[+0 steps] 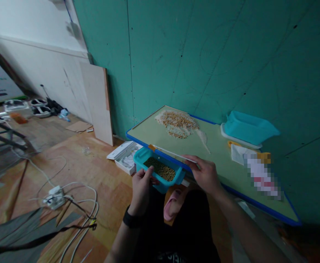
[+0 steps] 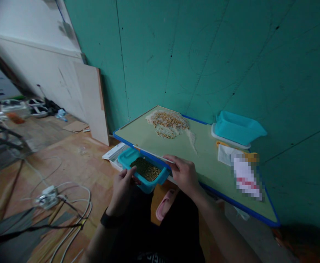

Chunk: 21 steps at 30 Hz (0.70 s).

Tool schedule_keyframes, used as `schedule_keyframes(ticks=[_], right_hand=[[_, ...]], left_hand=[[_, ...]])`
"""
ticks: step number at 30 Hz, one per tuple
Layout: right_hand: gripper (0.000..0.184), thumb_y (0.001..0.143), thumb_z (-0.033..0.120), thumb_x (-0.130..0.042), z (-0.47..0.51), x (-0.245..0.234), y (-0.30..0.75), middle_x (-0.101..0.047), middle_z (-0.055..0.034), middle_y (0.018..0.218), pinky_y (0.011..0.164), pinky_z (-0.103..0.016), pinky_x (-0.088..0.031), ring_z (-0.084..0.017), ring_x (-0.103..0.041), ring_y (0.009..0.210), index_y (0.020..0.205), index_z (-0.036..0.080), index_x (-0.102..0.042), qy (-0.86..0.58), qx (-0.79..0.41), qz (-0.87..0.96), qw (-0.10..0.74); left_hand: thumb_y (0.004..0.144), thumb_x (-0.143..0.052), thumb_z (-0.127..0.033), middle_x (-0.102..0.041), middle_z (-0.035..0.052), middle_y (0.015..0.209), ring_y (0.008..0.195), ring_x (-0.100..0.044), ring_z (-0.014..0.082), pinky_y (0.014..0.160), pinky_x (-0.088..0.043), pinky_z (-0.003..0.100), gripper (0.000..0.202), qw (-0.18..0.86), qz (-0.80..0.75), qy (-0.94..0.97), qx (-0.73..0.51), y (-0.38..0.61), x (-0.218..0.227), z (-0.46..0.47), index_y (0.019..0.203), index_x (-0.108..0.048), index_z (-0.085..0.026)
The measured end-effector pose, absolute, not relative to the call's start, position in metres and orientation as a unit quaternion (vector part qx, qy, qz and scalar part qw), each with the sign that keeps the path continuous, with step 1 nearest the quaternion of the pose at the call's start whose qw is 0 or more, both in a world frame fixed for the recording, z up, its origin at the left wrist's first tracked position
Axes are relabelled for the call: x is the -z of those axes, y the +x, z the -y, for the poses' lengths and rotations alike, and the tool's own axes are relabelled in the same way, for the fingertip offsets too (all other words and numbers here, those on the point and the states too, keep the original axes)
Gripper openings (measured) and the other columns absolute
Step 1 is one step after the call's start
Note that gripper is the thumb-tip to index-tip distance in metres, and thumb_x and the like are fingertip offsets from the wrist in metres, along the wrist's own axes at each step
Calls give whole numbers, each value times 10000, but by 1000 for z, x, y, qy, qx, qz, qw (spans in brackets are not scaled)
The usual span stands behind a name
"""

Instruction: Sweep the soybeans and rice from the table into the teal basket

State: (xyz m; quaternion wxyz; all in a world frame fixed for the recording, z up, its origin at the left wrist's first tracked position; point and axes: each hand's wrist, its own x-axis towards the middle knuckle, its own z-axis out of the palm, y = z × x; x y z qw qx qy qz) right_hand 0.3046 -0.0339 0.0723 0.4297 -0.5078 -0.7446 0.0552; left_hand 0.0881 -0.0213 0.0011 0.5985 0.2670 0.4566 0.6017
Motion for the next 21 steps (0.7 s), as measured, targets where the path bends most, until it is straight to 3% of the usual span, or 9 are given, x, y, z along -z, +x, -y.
schedule_keyframes(ticks=[7,11,17,21], right_hand=[[233,964,267,-580,45,-78,292,-800,-15,1029,778,-324,-613,-232,-778,894,1093,341,-759,-497,-46,749,437],[192,951,276,-600,48,-79,292,-808,-30,966,737,-293,-597,-222,-778,841,1051,273,-764,-511,-55,737,440],[274,915,436,-639,16,-88,328,-802,-61,901,727,-305,-571,-237,-755,828,963,197,-764,-571,-64,649,499],[423,785,553,-714,-38,-92,372,-789,-102,843,710,-373,-568,-277,-737,765,901,149,-759,-601,-82,582,542]], left_hand=[[642,-847,-527,-582,-30,431,394,-565,136,439,-451,238,452,599,-456,281,-595,93,1,32,574,-541,-201],[629,-855,-543,-583,-27,427,396,-558,132,438,-437,230,474,605,-454,283,-590,92,2,30,563,-535,-200],[622,-861,-590,-606,-4,426,396,-563,135,441,-441,231,507,613,-444,306,-577,92,5,28,549,-559,-191],[662,-844,-608,-626,6,455,420,-580,137,461,-460,233,511,618,-436,341,-559,94,7,30,562,-576,-184]])
